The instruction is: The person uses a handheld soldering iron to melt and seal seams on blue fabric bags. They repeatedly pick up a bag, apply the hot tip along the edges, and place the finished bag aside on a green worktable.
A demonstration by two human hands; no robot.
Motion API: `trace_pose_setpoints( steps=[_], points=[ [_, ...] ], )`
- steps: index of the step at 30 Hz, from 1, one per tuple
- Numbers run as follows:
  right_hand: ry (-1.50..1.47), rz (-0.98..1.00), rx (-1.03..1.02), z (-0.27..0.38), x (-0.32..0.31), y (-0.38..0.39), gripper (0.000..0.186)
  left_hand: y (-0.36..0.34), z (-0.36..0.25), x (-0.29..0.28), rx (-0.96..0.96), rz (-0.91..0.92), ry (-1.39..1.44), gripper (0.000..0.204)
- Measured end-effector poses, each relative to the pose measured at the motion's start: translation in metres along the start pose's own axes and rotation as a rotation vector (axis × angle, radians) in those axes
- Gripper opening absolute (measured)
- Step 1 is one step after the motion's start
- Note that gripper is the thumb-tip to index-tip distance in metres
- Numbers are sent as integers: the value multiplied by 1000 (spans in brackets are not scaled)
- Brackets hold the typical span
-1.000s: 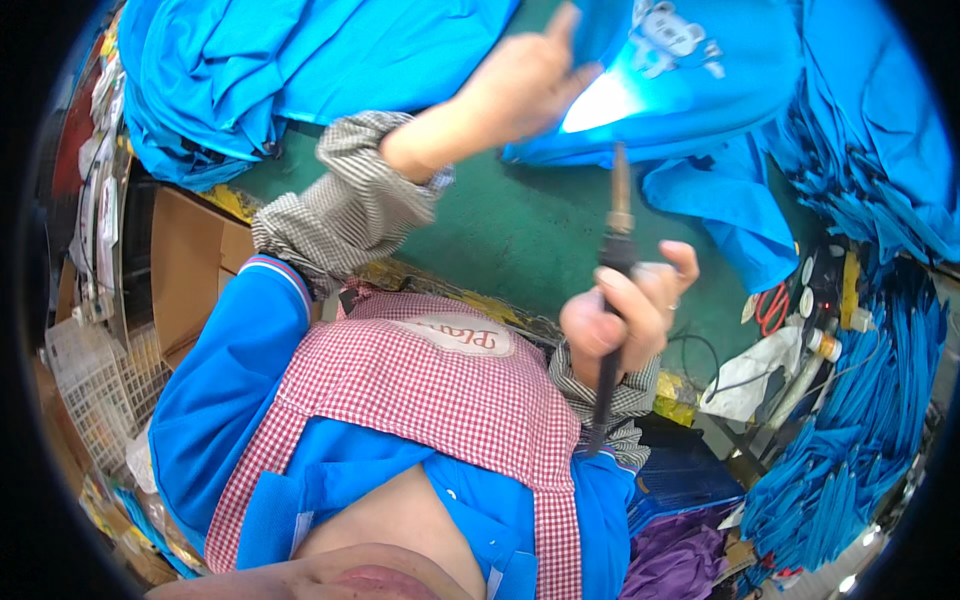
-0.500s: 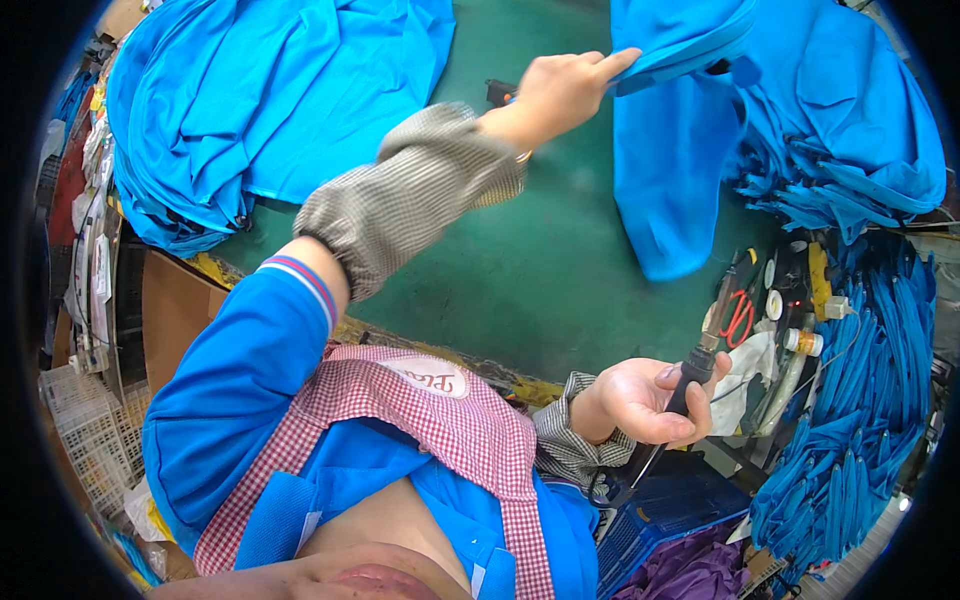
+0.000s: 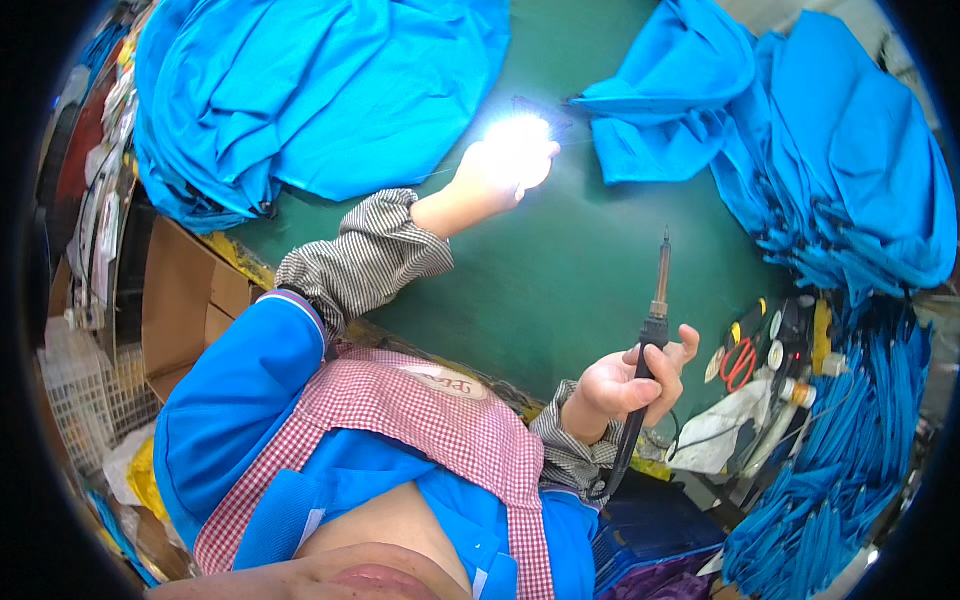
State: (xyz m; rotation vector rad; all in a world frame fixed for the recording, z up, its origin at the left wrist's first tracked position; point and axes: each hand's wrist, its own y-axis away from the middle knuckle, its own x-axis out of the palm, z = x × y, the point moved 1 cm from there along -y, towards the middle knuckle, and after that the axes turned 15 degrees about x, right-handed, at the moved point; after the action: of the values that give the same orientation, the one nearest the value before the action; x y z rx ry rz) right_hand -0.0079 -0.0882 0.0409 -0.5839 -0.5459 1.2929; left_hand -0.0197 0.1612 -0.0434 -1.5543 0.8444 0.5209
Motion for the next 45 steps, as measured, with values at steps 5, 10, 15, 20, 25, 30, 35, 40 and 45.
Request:
trace_pose_setpoints(
  steps=[5, 10, 15, 20, 25, 30, 35, 40, 45],
  points=[
    [-58, 101, -26, 12, 28, 12, 33, -8, 33, -47, -109, 243, -37, 74],
    [-55, 132, 15, -1, 23, 21, 34, 43, 33, -142, -64, -27, -256, 65],
    [-56, 242, 150, -17, 28, 33, 33, 203, 101, -276, -695, -673, -540, 32],
    [-130, 270, 94, 1, 51, 43, 32, 295, 126, -235, -1244, -780, -97, 76],
    [-129, 332, 72, 8, 50, 40, 31, 205, 96, -282, -1004, -1354, 729, 40],
    [-147, 306, 156, 18, 54, 45, 29, 150, 126, -310, -511, -1377, 1831, 55],
    [-62, 273, 16, 23, 54, 42, 31, 81, 63, -239, -495, -825, 1536, 50],
    [-186, 562, 143, 20, 115, 33, 23, 48, 53, -126, -570, -794, 1176, 35],
    [-291, 365, 175, 5, 190, 34, 35, 50, -17, -65, -698, -794, 1166, 52]
  ],
)
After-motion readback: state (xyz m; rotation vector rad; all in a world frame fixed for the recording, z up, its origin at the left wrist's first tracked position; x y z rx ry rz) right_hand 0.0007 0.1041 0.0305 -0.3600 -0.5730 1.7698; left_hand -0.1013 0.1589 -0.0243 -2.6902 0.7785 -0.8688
